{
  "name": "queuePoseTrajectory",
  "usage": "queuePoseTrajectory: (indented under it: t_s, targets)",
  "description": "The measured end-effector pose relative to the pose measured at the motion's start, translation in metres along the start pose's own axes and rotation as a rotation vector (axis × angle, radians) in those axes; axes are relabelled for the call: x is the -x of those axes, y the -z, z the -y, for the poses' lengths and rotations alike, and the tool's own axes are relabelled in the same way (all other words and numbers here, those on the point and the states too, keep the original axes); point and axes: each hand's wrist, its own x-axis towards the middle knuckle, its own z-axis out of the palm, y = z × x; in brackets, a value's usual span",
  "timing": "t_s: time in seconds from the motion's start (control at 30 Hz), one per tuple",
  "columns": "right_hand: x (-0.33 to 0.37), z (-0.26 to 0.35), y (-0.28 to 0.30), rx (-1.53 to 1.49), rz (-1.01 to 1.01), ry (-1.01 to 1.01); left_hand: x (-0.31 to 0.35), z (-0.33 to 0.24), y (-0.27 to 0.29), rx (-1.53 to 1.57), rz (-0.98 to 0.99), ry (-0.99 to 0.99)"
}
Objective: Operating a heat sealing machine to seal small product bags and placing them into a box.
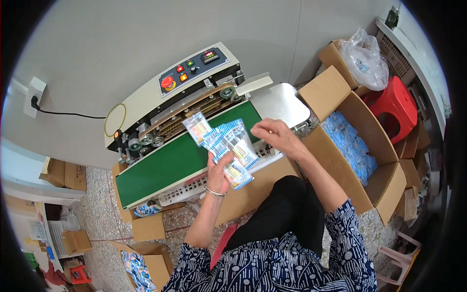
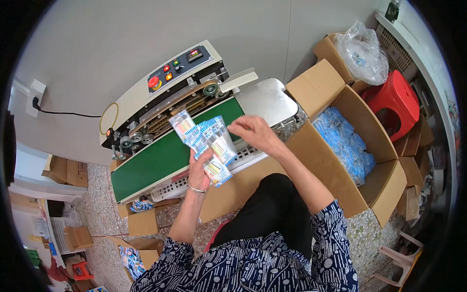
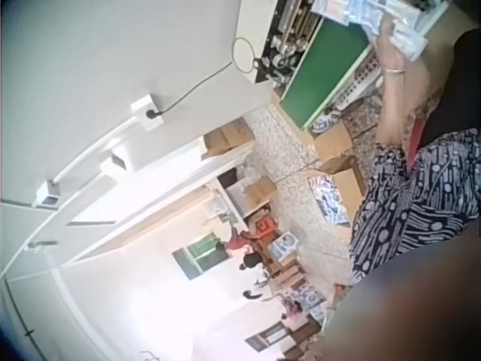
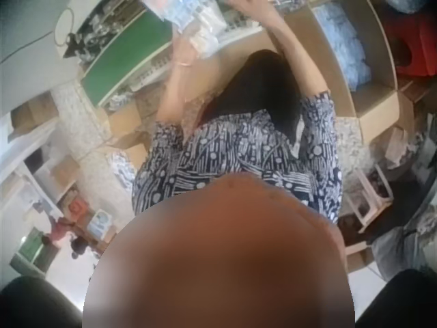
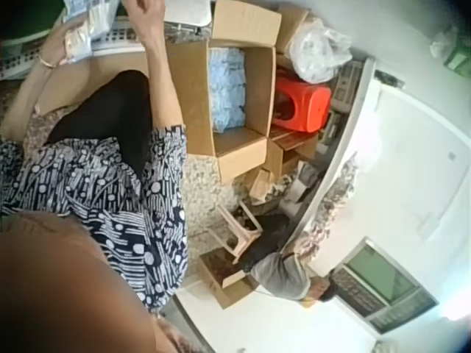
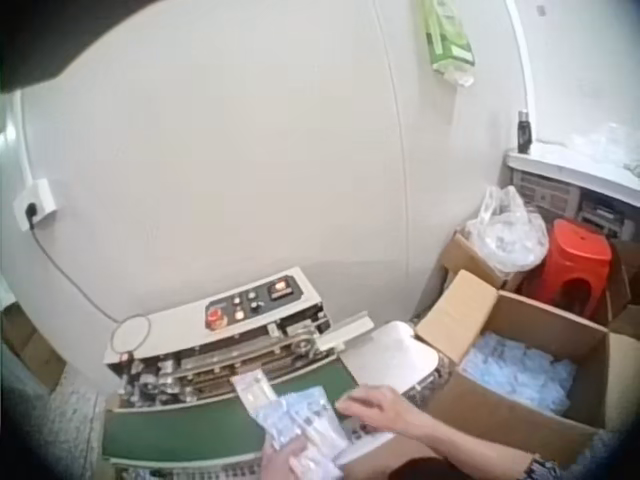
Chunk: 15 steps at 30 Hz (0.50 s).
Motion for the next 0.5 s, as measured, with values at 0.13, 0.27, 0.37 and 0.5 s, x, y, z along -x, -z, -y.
queuePoseTrajectory:
  t_s: [0.13, 0.27, 0.37, 0.5]
  targets:
    - [0.025, 0.007, -0.013, 0.089, -0.041, 0.094, -0.002, 0.000, -0.014, 0.001, 0.032, -0.019]
    - [0.027, -0.001, -0.020, 0.273, -0.074, 0.162, 0.000, 0.005, -0.026, -0.076, 0.041, -0.038]
    - [0.026, -0.001, -0.020, 0.278, -0.087, 0.182, 0.000, 0.005, -0.028, -0.073, 0.054, -0.038]
    - [0.022, -0.005, -0.011, -0.020, -0.040, -0.002, -0.004, 0.010, -0.023, -0.032, 0.035, -0.031]
